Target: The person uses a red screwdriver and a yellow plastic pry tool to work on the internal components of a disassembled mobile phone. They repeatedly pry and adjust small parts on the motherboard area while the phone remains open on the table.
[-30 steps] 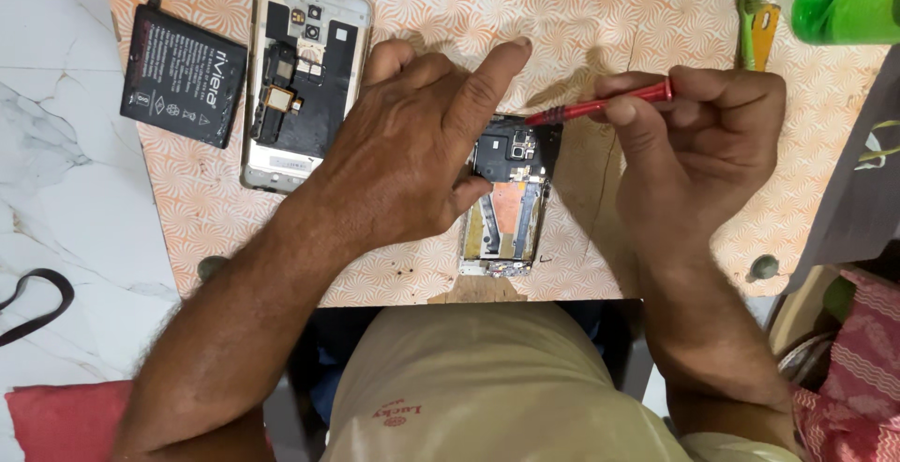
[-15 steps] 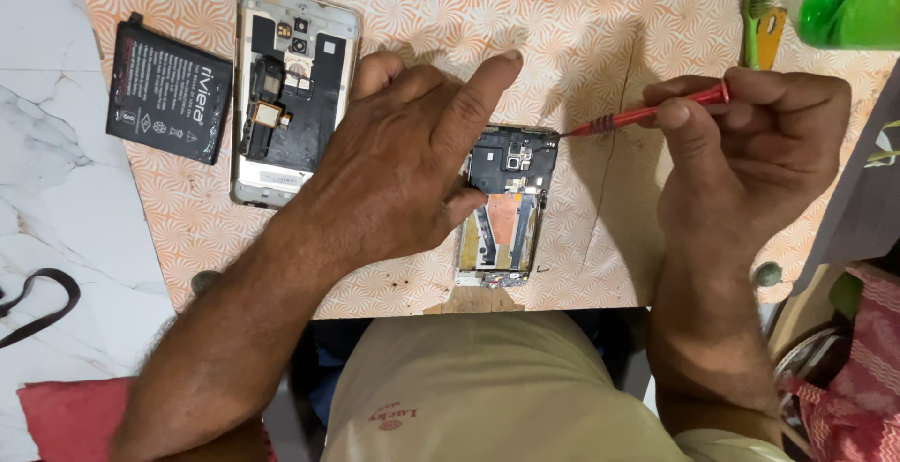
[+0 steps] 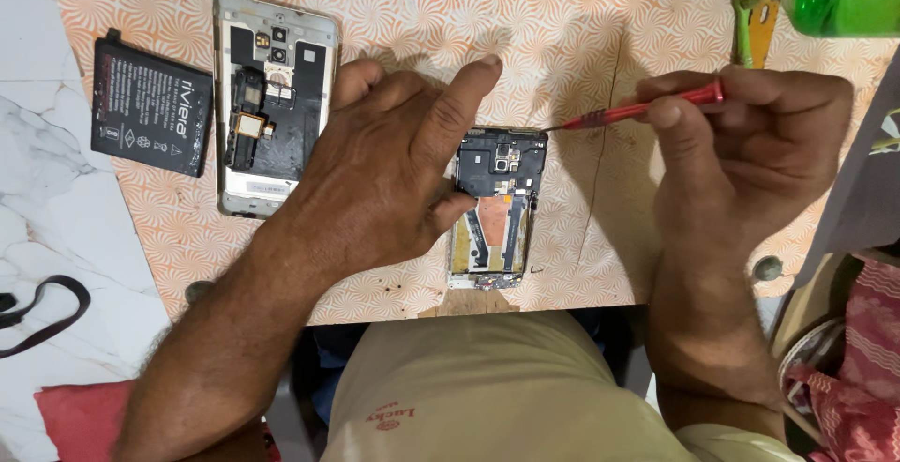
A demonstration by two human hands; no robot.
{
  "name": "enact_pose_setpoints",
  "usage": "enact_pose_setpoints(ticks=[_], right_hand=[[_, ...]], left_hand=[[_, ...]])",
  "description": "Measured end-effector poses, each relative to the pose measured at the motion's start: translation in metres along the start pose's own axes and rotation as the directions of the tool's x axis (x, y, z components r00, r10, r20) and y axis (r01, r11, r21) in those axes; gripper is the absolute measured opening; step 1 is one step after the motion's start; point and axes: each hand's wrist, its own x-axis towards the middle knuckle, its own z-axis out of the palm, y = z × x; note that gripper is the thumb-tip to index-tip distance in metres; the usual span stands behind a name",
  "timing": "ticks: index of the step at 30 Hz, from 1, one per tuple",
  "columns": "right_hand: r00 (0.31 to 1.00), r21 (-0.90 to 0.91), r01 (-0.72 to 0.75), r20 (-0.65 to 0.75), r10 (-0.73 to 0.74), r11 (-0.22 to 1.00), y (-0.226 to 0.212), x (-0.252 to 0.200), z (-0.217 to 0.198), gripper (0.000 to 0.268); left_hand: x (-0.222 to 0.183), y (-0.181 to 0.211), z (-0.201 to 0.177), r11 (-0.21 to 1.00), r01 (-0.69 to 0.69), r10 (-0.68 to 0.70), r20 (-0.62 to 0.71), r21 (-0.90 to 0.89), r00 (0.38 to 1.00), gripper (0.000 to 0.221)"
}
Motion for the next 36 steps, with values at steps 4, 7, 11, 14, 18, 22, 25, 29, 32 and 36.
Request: enact_pose_setpoints(ticks=[4,7,11,14,18,22,25,29,32,36], right_hand=[[1.000,-0.021,0.027,-0.007,-0.027,0.999,-0.001,0.000,-0.006,0.033],[0.999,-0.015,0.028,-0.016,-0.028,0.999,0.000,0.001,-0.008,0.034],[0.999,-0.023,0.046,-0.008,-0.047,0.999,0.000,0.002,-0.007,0.034],[1.000,-0.034,0.022,-0.016,-0.023,0.999,-0.002,0.000,-0.005,0.033],[1.000,-0.017,0.022,-0.001,-0.022,1.000,-0.002,0.000,-0.003,0.032],[1.000,-0.022,-0.004,0.000,0.004,1.000,-0.001,0.002,-0.001,0.033],[1.000,-0.005,0.024,0.019,-0.024,1.000,0.000,0.003,-0.001,0.033],[1.000,-0.033,0.007,0.008,-0.006,0.999,-0.001,0.003,0.001,0.034],[0.998,-0.085,0.060,0.043,-0.056,0.995,-0.002,0.007,0.002,0.033],[0.994,-0.103,0.087,0.073,-0.080,0.991,-0.006,0.004,0.001,0.033]], left_hand=[[0.001,-0.001,0.002,1.000,-0.010,0.010,-0.004,-0.002,1.000,0.120],[0.001,-0.002,0.003,1.000,-0.007,0.007,-0.001,0.009,1.000,0.122],[0.001,-0.003,0.003,1.000,0.004,-0.005,0.009,0.017,1.000,0.122],[0.002,-0.002,0.003,1.000,0.010,-0.010,0.013,0.017,1.000,0.120],[0.002,-0.001,0.003,1.000,0.013,-0.013,0.021,0.025,1.000,0.120],[0.002,-0.002,0.002,1.000,0.017,-0.018,0.029,0.019,0.999,0.119],[0.002,-0.002,0.002,1.000,0.010,-0.010,0.025,0.016,1.000,0.119],[0.001,-0.002,0.002,1.000,0.008,-0.008,0.023,0.013,1.000,0.119],[0.001,-0.002,0.003,1.000,0.011,-0.012,0.024,0.011,1.000,0.120],[0.000,-0.003,0.005,1.000,0.004,-0.005,0.023,0.015,1.000,0.123]])
